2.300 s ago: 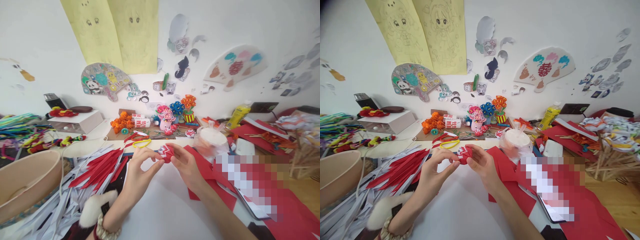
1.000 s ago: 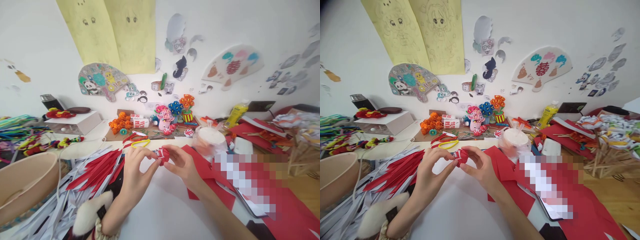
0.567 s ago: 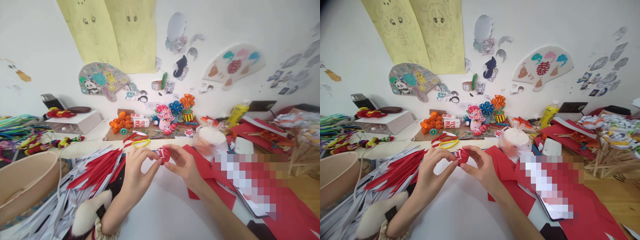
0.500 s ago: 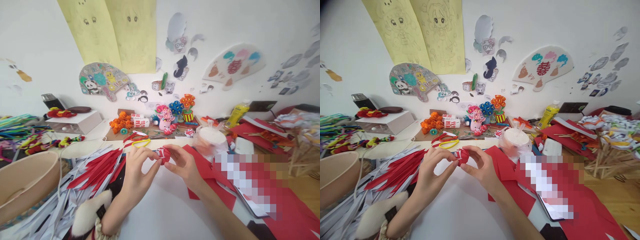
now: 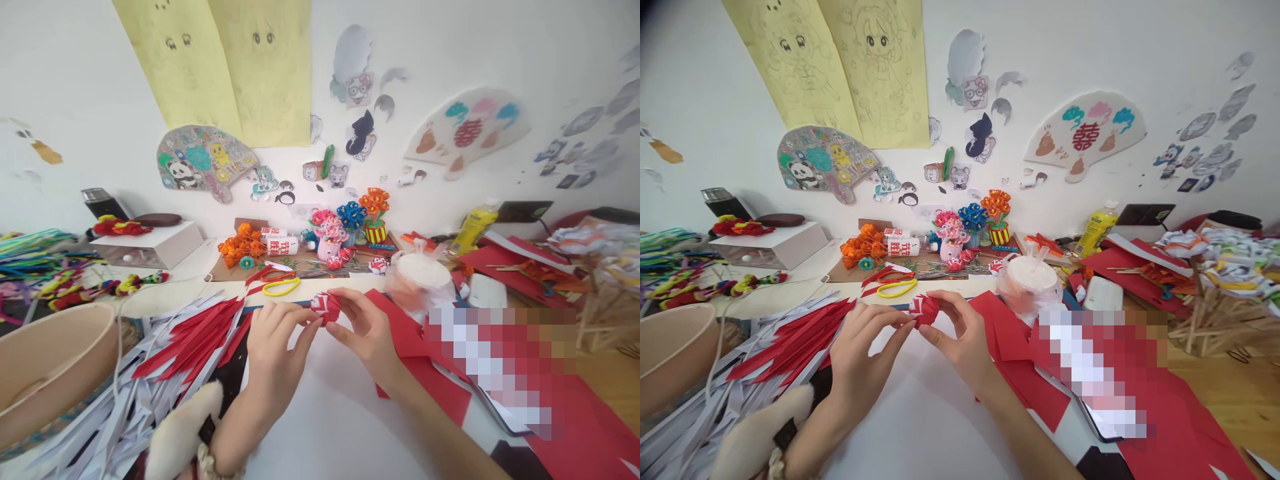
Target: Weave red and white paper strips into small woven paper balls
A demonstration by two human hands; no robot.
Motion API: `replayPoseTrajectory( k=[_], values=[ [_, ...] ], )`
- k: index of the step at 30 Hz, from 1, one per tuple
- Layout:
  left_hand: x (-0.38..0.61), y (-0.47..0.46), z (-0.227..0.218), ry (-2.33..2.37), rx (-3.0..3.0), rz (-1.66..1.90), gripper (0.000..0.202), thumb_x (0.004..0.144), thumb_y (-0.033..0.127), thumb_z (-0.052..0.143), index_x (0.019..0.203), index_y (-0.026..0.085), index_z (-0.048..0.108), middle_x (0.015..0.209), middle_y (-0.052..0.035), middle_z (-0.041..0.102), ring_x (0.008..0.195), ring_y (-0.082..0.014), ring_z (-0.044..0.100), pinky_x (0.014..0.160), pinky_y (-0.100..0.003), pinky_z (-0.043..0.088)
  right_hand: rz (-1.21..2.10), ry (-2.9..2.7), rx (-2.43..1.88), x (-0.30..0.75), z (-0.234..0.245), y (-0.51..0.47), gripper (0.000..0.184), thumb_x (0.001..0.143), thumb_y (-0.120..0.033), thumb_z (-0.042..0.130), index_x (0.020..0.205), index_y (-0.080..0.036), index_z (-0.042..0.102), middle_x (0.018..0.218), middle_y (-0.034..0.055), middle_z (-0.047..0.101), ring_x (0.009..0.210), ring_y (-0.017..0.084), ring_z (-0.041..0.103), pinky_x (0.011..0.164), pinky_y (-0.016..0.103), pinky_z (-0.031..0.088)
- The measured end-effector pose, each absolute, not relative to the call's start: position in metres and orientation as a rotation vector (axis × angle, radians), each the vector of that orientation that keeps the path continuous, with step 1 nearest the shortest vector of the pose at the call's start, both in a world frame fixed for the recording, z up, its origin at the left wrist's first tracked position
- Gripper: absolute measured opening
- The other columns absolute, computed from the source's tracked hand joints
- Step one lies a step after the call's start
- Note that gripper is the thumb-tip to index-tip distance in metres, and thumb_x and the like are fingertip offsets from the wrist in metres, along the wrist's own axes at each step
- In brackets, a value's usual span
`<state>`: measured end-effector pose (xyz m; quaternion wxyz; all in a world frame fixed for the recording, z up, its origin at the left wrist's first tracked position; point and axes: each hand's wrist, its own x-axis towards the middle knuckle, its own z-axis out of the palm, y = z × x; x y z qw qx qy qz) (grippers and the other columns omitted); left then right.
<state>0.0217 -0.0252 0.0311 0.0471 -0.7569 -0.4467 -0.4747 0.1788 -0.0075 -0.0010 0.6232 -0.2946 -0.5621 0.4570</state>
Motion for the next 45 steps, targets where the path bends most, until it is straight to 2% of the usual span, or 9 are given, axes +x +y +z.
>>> replayPoseTrajectory(
  k=[3, 6, 11, 17, 22, 30, 38, 45],
  values=[
    [0.021, -0.023, 0.037, -1.598, -2.548, -1.704, 0.018, 0.089, 0.033, 0.057, 0.077, 0.021, 0.063, 0.074, -0.0003, 0.066, 0.068, -0.015, 0.054, 0.061, -0.028, 0.039, 1.071, -1.302, -0.63, 0.182, -0.001, -0.006, 0.041, 0.074, -0.028, 0.077, 0.112, -0.027, 0.063, 0.109, 0.0051, 0.067, 0.108, 0.024, 0.061, 0.099, 0.042, 0.047],
    [0.02, -0.021, 0.041, -1.814, -2.627, -1.81, 0.026, 0.086, 0.041, 0.058, 0.071, 0.02, 0.065, 0.067, -0.0002, 0.062, 0.063, -0.0145, 0.049, 0.058, -0.027, 0.039, 1.078, -1.321, -0.605, 0.184, -0.002, -0.004, 0.041, 0.075, -0.028, 0.077, 0.113, -0.027, 0.063, 0.109, 0.0049, 0.067, 0.106, 0.023, 0.062, 0.098, 0.042, 0.048],
    [0.019, -0.021, 0.04, -1.994, -2.603, -1.891, 0.025, 0.081, 0.043, 0.064, 0.071, 0.021, 0.07, 0.065, 0.0003, 0.062, 0.059, -0.0136, 0.046, 0.055, -0.027, 0.037, 1.081, -1.337, -0.614, 0.184, -0.002, -0.004, 0.039, 0.075, -0.028, 0.077, 0.112, -0.028, 0.063, 0.106, 0.0041, 0.067, 0.105, 0.023, 0.062, 0.098, 0.042, 0.048],
    [0.02, -0.02, 0.035, -1.86, -2.592, -1.889, 0.017, 0.077, 0.038, 0.071, 0.072, 0.022, 0.07, 0.065, 0.0006, 0.064, 0.062, -0.0139, 0.047, 0.057, -0.026, 0.037, 1.048, -1.359, -0.61, 0.184, -0.004, -0.003, 0.04, 0.075, -0.026, 0.076, 0.113, -0.027, 0.063, 0.107, 0.0049, 0.066, 0.107, 0.023, 0.06, 0.099, 0.041, 0.048],
    [0.021, -0.022, 0.035, -1.745, -2.622, -1.805, 0.018, 0.083, 0.036, 0.065, 0.074, 0.021, 0.066, 0.07, 0.0007, 0.065, 0.065, -0.0137, 0.049, 0.06, -0.026, 0.038, 1.043, -1.376, -0.617, 0.184, -0.005, -0.003, 0.04, 0.075, -0.028, 0.076, 0.113, -0.027, 0.062, 0.105, 0.0049, 0.065, 0.107, 0.023, 0.06, 0.098, 0.041, 0.048],
    [0.025, -0.027, 0.038, -1.539, -2.661, -1.669, 0.015, 0.09, 0.023, 0.056, 0.075, 0.019, 0.057, 0.078, 0.0, 0.062, 0.075, -0.0141, 0.054, 0.071, -0.027, 0.04, 1.062, -1.363, -0.622, 0.183, -0.003, -0.004, 0.041, 0.073, -0.028, 0.078, 0.111, -0.027, 0.063, 0.108, 0.0046, 0.066, 0.107, 0.023, 0.06, 0.097, 0.04, 0.049],
    [0.013, -0.021, 0.037, -1.476, -2.498, -1.825, 0.011, 0.089, 0.022, 0.059, 0.079, 0.02, 0.063, 0.075, 0.0014, 0.063, 0.071, -0.0125, 0.054, 0.062, -0.025, 0.038, 1.23, -1.26, -0.585, 0.18, -0.004, -0.007, 0.038, 0.077, -0.032, 0.076, 0.113, -0.028, 0.062, 0.112, 0.0046, 0.065, 0.106, 0.021, 0.062, 0.094, 0.035, 0.052],
    [0.014, -0.023, 0.038, -1.371, -2.519, -1.675, 0.006, 0.085, 0.016, 0.064, 0.087, 0.021, 0.063, 0.082, 0.0006, 0.064, 0.076, -0.0134, 0.055, 0.069, -0.026, 0.04, 1.247, -1.26, -0.584, 0.18, -0.002, -0.007, 0.039, 0.076, -0.032, 0.076, 0.112, -0.028, 0.063, 0.109, 0.0044, 0.065, 0.103, 0.021, 0.062, 0.092, 0.036, 0.053]
  ],
)
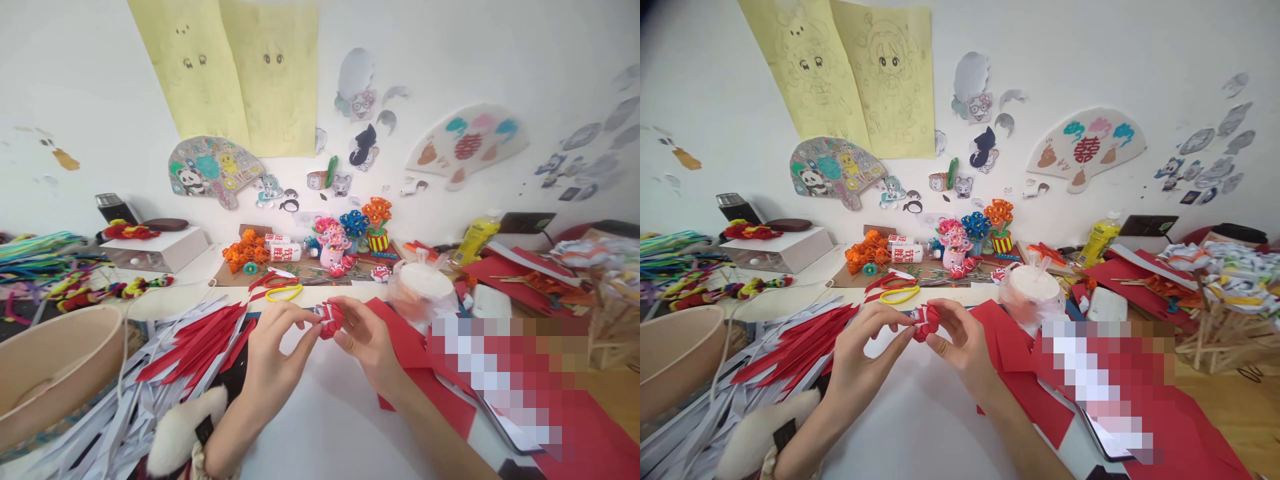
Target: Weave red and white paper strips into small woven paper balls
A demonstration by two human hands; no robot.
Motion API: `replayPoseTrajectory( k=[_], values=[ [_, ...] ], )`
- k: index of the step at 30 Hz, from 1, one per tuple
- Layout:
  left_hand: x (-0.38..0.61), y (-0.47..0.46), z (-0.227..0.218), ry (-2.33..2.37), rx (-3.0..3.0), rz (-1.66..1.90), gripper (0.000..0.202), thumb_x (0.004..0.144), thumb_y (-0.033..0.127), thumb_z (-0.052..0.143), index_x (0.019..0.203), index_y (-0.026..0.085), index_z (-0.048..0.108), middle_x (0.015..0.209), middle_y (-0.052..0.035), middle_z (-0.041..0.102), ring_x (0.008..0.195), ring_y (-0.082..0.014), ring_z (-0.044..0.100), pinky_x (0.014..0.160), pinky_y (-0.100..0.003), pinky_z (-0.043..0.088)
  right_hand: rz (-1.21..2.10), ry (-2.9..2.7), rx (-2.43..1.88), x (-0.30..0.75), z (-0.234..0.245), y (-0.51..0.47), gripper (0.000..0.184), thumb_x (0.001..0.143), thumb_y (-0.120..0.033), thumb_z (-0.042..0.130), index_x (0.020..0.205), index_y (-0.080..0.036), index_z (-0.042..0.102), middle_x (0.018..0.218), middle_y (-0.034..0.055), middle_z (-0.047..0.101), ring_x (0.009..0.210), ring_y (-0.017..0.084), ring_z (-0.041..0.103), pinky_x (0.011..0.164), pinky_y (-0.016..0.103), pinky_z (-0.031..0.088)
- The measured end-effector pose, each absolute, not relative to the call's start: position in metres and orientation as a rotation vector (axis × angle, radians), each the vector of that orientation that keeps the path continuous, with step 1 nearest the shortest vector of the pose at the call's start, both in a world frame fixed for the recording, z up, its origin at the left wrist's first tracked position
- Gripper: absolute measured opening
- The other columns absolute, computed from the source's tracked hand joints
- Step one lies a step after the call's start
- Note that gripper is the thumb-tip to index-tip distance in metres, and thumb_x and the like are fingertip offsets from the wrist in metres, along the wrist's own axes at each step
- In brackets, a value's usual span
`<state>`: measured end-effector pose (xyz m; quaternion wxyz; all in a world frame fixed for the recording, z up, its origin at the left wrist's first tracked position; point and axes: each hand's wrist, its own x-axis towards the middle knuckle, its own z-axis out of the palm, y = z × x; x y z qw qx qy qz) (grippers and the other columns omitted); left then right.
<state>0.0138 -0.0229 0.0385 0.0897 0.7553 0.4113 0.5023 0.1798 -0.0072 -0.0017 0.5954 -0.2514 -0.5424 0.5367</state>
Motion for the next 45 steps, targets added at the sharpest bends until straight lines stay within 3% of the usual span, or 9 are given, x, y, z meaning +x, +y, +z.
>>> replayPoseTrajectory(
  k=[8, 19, 24, 33, 45],
  values=[
    [0.015, -0.022, 0.039, 1.238, 2.32, 1.412, 0.005, 0.086, 0.017, 0.062, 0.084, 0.021, 0.059, 0.081, 0.0008, 0.062, 0.075, -0.0143, 0.055, 0.072, -0.029, 0.04, 1.177, -1.308, -0.568, 0.182, -0.002, -0.006, 0.039, 0.077, -0.026, 0.075, 0.114, -0.029, 0.062, 0.11, 0.0032, 0.065, 0.108, 0.019, 0.06, 0.098, 0.033, 0.048],
    [0.016, -0.02, 0.036, 1.38, 2.672, 1.419, 0.006, 0.085, 0.016, 0.059, 0.08, 0.02, 0.06, 0.075, 0.0011, 0.063, 0.07, -0.0152, 0.054, 0.065, -0.03, 0.033, 0.945, -1.425, -0.681, 0.18, -0.003, -0.008, 0.036, 0.08, -0.025, 0.072, 0.114, -0.025, 0.06, 0.11, 0.0059, 0.062, 0.107, 0.022, 0.059, 0.098, 0.037, 0.047],
    [0.014, -0.02, 0.041, 1.299, 2.279, 1.32, 0.013, 0.089, 0.026, 0.055, 0.08, 0.02, 0.062, 0.076, -0.0006, 0.064, 0.071, -0.0145, 0.055, 0.065, -0.027, 0.04, 1.03, -1.373, -0.637, 0.182, -0.002, -0.007, 0.039, 0.078, -0.028, 0.074, 0.115, -0.026, 0.059, 0.111, 0.0059, 0.064, 0.109, 0.023, 0.059, 0.099, 0.04, 0.047],
    [0.017, -0.021, 0.047, 1.289, 1.946, 1.218, 0.028, 0.089, 0.037, 0.054, 0.071, 0.02, 0.066, 0.066, -0.0008, 0.064, 0.06, -0.0136, 0.05, 0.055, -0.025, 0.038, 1.171, -1.343, -0.563, 0.184, 0.0, -0.007, 0.039, 0.078, -0.03, 0.074, 0.114, -0.027, 0.06, 0.112, 0.006, 0.063, 0.109, 0.023, 0.059, 0.097, 0.04, 0.049],
    [0.017, -0.023, 0.042, 1.257, 1.897, 1.264, 0.016, 0.083, 0.034, 0.065, 0.075, 0.021, 0.069, 0.074, -0.0007, 0.068, 0.071, -0.0152, 0.058, 0.065, -0.027, 0.044, 1.143, -1.379, -0.591, 0.184, -0.003, -0.005, 0.042, 0.077, -0.035, 0.074, 0.115, -0.026, 0.059, 0.113, 0.0071, 0.064, 0.11, 0.024, 0.059, 0.099, 0.041, 0.047]
  ],
)
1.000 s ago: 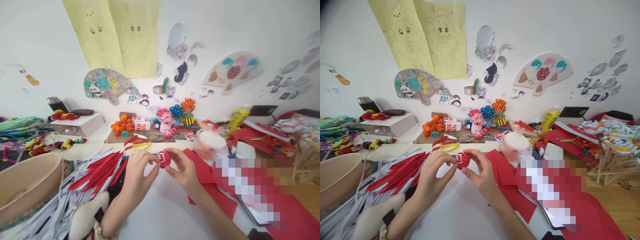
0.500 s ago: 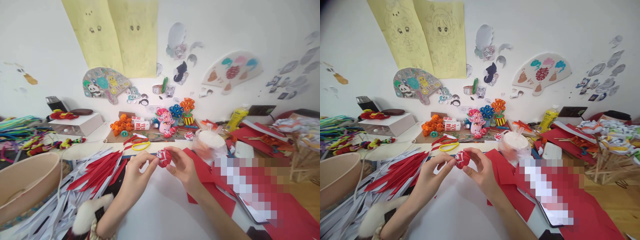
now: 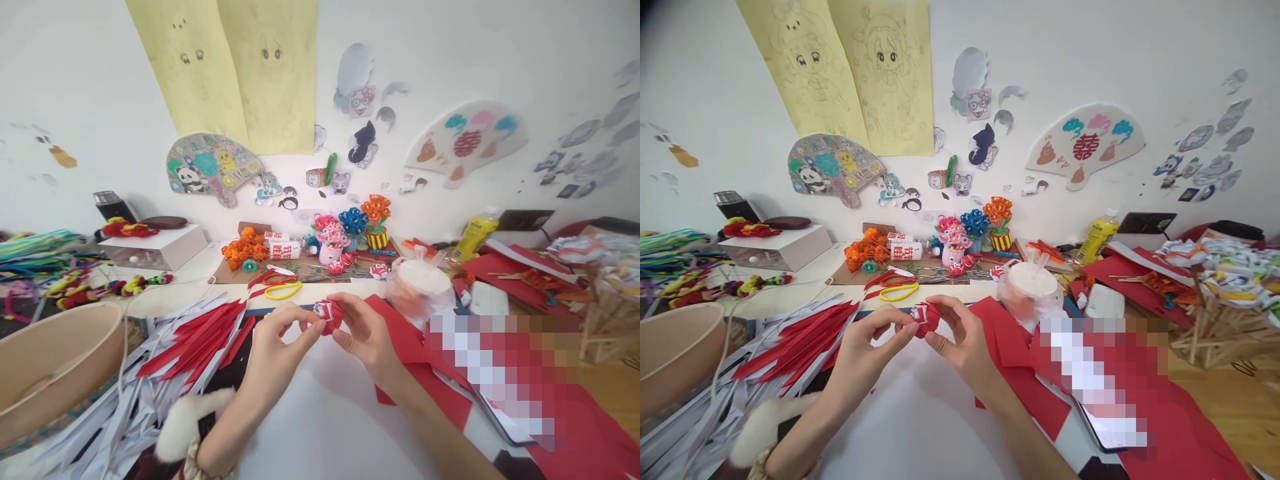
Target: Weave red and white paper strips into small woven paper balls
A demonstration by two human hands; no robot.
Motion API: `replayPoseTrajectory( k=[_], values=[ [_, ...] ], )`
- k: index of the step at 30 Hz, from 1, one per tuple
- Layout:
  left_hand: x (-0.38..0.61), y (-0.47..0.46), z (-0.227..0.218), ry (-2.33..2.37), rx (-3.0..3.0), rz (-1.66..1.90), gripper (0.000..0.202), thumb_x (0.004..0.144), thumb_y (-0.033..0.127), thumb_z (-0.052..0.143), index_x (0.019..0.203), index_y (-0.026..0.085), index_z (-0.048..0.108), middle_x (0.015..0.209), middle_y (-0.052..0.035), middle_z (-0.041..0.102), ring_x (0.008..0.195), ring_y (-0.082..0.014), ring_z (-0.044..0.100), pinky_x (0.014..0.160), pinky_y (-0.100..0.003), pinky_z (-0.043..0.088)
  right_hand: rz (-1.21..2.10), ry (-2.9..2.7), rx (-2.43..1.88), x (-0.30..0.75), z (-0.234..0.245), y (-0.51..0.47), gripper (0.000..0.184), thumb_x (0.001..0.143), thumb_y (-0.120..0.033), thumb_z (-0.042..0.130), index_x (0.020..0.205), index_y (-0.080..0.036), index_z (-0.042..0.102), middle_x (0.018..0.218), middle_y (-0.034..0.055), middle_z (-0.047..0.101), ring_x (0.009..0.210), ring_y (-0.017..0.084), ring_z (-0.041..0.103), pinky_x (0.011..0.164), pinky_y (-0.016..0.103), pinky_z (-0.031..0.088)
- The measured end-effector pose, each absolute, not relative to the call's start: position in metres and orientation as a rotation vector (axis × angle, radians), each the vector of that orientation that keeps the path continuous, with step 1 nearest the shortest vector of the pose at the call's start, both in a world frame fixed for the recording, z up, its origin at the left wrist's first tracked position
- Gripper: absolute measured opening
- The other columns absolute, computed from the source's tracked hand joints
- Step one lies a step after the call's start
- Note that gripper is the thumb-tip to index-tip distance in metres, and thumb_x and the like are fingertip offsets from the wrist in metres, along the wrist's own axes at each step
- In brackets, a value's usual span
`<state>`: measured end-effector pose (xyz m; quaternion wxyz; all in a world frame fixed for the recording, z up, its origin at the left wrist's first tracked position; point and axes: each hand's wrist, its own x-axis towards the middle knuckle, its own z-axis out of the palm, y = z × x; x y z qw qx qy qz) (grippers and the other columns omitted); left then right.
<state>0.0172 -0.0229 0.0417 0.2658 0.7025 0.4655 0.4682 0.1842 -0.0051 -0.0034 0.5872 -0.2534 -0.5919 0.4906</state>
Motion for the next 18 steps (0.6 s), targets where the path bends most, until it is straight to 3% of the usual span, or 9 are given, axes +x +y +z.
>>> replayPoseTrajectory(
  k=[18],
  values=[
    [0.0178, -0.0259, 0.0413, 1.32, 2.156, 1.329, 0.015, 0.089, 0.029, 0.058, 0.078, 0.021, 0.062, 0.076, 0.0001, 0.064, 0.073, -0.0154, 0.055, 0.069, -0.03, 0.04, 1.209, -1.311, -0.574, 0.1834, -0.0011, -0.0062, 0.04, 0.075, -0.031, 0.076, 0.112, -0.027, 0.061, 0.11, 0.0051, 0.064, 0.108, 0.022, 0.06, 0.097, 0.039, 0.049]
  ],
)
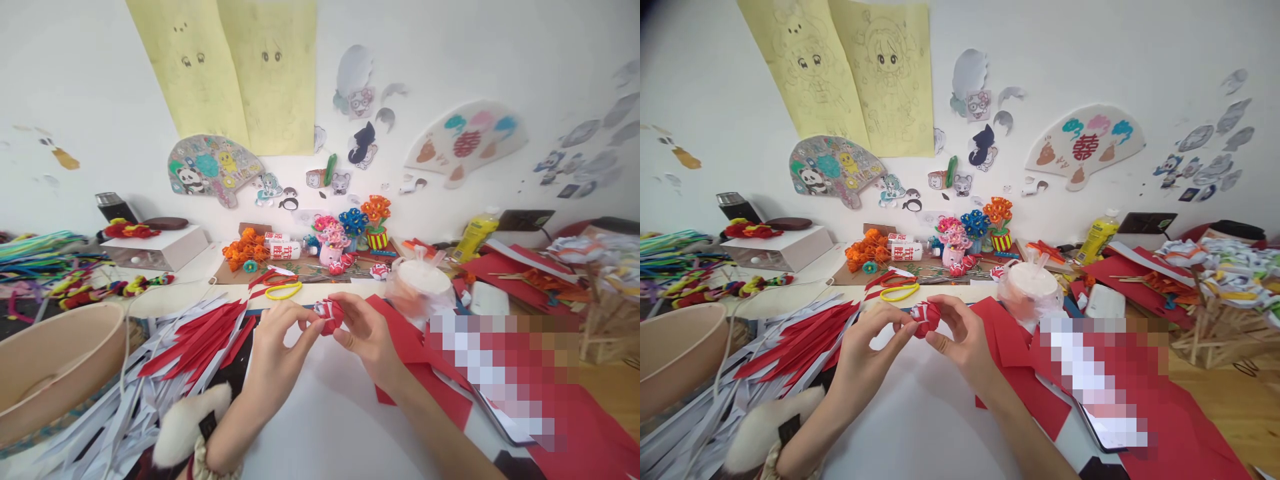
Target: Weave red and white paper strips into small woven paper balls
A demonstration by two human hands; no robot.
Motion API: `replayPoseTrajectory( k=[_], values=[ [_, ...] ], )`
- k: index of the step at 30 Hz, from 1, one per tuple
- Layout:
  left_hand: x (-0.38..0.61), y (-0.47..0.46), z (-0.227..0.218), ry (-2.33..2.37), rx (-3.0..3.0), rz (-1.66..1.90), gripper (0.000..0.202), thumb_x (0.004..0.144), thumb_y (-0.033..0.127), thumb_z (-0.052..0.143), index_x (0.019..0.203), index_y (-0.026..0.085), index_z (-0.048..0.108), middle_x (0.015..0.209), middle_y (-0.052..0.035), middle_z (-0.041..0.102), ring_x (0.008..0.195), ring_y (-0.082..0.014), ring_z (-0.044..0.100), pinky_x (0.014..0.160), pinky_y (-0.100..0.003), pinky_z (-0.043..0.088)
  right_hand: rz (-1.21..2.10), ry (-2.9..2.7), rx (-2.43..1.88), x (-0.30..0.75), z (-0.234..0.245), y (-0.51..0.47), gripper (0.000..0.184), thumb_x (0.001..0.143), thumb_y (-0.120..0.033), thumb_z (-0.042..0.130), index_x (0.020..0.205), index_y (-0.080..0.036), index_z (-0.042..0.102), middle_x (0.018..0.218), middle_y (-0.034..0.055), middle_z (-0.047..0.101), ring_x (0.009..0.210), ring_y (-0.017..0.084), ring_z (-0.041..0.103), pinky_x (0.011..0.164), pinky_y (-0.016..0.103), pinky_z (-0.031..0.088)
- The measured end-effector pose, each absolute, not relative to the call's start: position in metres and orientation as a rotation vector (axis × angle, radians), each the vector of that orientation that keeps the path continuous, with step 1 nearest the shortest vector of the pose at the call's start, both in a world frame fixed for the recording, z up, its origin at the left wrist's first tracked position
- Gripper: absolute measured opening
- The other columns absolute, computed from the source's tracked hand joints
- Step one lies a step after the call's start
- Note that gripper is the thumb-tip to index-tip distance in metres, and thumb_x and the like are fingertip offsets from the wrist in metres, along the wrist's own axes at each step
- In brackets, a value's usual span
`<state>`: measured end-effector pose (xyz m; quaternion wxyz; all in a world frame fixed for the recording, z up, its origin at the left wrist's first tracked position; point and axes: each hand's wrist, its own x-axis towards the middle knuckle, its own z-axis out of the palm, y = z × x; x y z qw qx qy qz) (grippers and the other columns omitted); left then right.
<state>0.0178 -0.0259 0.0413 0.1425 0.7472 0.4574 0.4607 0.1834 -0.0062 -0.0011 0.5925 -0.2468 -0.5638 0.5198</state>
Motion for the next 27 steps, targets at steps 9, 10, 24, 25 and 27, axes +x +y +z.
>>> replayPoseTrajectory(
  k=[9, 10, 24, 25, 27],
  values=[
    [0.0125, -0.0236, 0.0415, 1.421, 2.321, 1.408, 0.01, 0.087, 0.031, 0.061, 0.081, 0.023, 0.064, 0.082, 0.0005, 0.068, 0.075, -0.0166, 0.058, 0.074, -0.032, 0.037, 1.21, -1.318, -0.6, 0.1838, -0.0016, -0.0063, 0.043, 0.074, -0.038, 0.076, 0.113, -0.027, 0.061, 0.111, 0.0064, 0.063, 0.108, 0.023, 0.06, 0.095, 0.04, 0.051],
    [0.0132, -0.024, 0.0415, 1.424, 2.343, 1.401, 0.009, 0.086, 0.03, 0.062, 0.081, 0.023, 0.065, 0.081, 0.0008, 0.068, 0.075, -0.0165, 0.058, 0.074, -0.032, 0.037, 1.203, -1.327, -0.598, 0.1837, -0.0014, -0.0062, 0.043, 0.075, -0.038, 0.076, 0.113, -0.027, 0.061, 0.111, 0.0063, 0.063, 0.108, 0.023, 0.06, 0.096, 0.04, 0.05],
    [0.0182, -0.0256, 0.039, 1.504, 2.491, 1.384, 0.008, 0.085, 0.022, 0.061, 0.077, 0.021, 0.062, 0.074, 0.0015, 0.065, 0.071, -0.0158, 0.056, 0.067, -0.03, 0.03, 1.05, -1.4, -0.621, 0.1837, -0.0048, -0.0039, 0.039, 0.076, -0.028, 0.076, 0.112, -0.026, 0.062, 0.112, 0.0057, 0.063, 0.111, 0.024, 0.057, 0.099, 0.04, 0.047],
    [0.0175, -0.0248, 0.0398, 1.477, 2.428, 1.369, 0.009, 0.085, 0.023, 0.061, 0.077, 0.022, 0.063, 0.075, 0.0014, 0.066, 0.072, -0.0159, 0.056, 0.067, -0.03, 0.031, 1.066, -1.394, -0.61, 0.1839, -0.005, -0.0035, 0.039, 0.076, -0.028, 0.076, 0.113, -0.027, 0.062, 0.112, 0.0055, 0.063, 0.11, 0.023, 0.058, 0.099, 0.039, 0.047],
    [0.0153, -0.0225, 0.0422, 1.388, 2.254, 1.314, 0.014, 0.088, 0.028, 0.058, 0.077, 0.022, 0.063, 0.076, 0.0011, 0.066, 0.072, -0.0155, 0.056, 0.067, -0.029, 0.034, 1.121, -1.376, -0.581, 0.1847, -0.005, -0.003, 0.039, 0.076, -0.027, 0.075, 0.113, -0.027, 0.061, 0.111, 0.0051, 0.063, 0.109, 0.023, 0.059, 0.098, 0.039, 0.047]
  ],
)
